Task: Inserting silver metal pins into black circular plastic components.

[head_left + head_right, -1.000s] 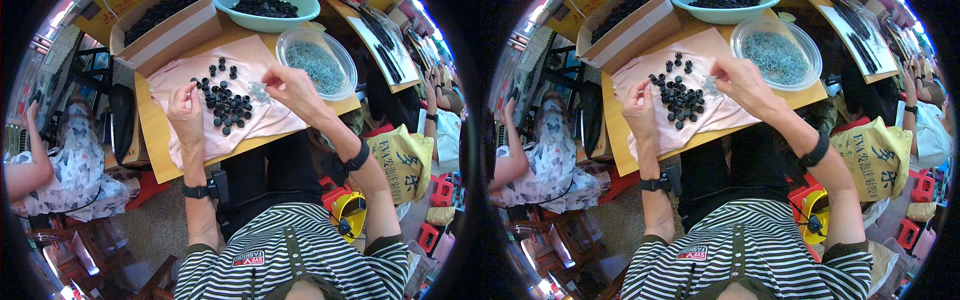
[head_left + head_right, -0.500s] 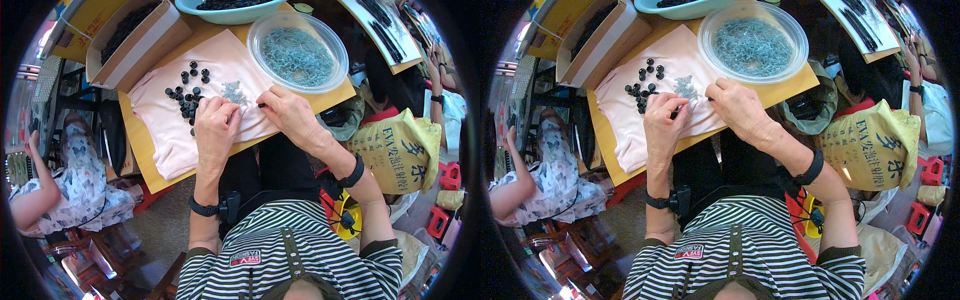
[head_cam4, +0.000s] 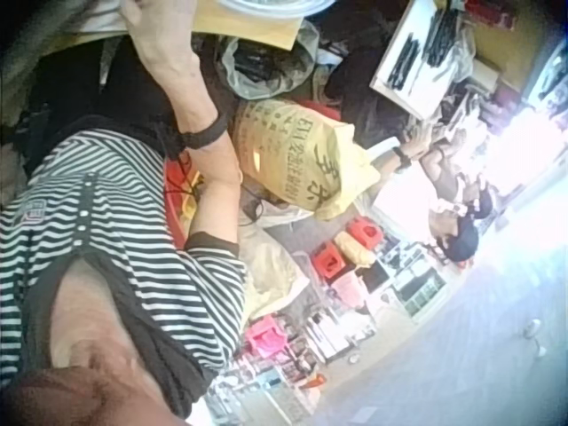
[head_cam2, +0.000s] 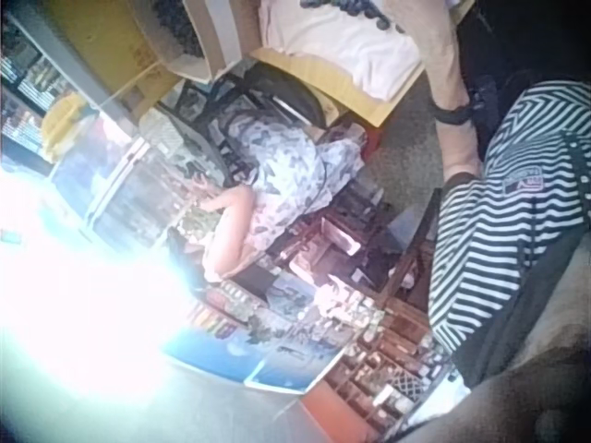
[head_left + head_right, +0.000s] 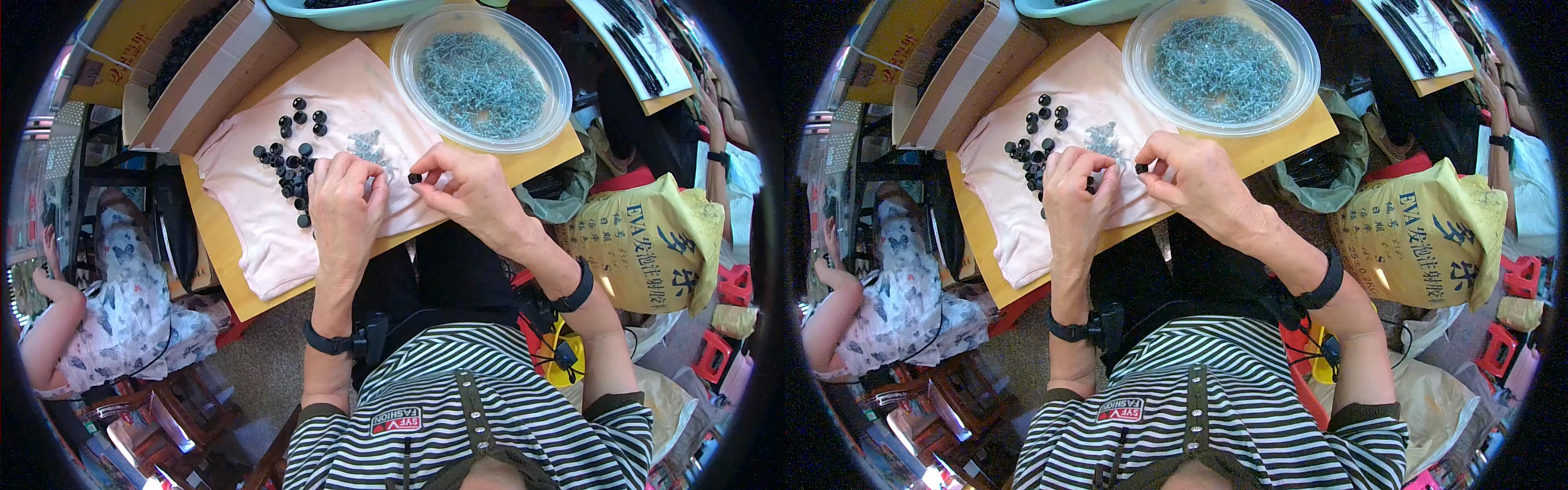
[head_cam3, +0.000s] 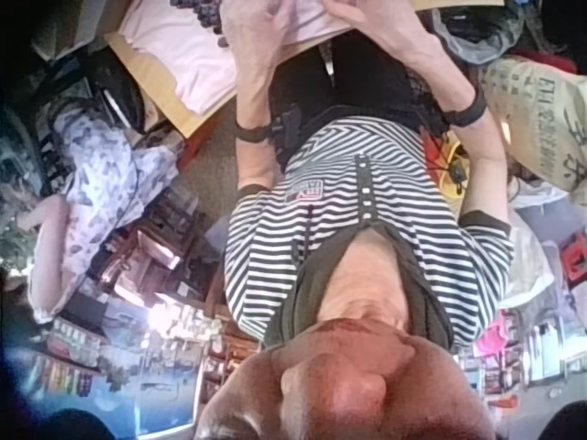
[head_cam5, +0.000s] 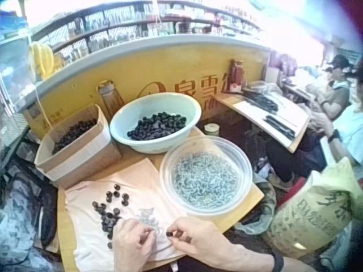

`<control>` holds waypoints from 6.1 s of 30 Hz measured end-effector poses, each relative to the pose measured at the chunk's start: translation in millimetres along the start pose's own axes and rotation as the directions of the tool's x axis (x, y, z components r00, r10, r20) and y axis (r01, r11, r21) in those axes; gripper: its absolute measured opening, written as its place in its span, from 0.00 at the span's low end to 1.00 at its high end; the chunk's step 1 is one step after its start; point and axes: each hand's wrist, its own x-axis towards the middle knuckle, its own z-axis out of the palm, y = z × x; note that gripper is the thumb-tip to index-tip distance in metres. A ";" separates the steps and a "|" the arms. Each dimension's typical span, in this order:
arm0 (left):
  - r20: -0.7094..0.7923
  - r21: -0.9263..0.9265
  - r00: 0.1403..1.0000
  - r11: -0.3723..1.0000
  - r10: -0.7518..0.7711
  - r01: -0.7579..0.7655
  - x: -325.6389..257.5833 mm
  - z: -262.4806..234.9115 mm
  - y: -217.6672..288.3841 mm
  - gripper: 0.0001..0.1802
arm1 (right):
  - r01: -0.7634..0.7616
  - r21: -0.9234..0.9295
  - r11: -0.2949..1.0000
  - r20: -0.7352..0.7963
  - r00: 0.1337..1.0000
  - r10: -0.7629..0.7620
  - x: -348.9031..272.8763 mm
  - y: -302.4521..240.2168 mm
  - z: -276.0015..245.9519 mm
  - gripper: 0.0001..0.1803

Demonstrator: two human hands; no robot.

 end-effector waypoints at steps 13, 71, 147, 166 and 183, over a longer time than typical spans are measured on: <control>0.088 -0.842 0.952 0.488 -0.293 0.229 -13.7 -19.5 13.8 0.07 | -0.363 0.842 0.399 0.252 0.919 0.303 -1.6 -6.9 -10.8 0.14; -0.045 -0.747 0.969 0.652 -0.244 0.129 -27.3 -25.4 17.3 0.07 | -0.388 0.893 0.227 0.313 0.899 0.305 -5.7 -18.6 12.9 0.13; -0.130 -0.911 0.962 0.412 -0.240 -0.021 -20.7 -45.7 42.7 0.13 | -0.279 0.953 0.121 0.246 0.941 0.231 -4.4 -44.7 -22.9 0.16; -0.032 -0.986 0.940 0.164 -0.340 0.025 -21.4 -49.1 39.4 0.12 | -0.196 0.917 0.347 0.124 0.968 0.219 -3.5 -58.6 -28.2 0.11; -0.014 -0.994 0.929 0.108 -0.370 0.028 -24.7 -44.9 37.2 0.13 | 0.169 0.354 0.920 -0.261 0.962 -0.076 1.7 -70.8 -14.9 0.09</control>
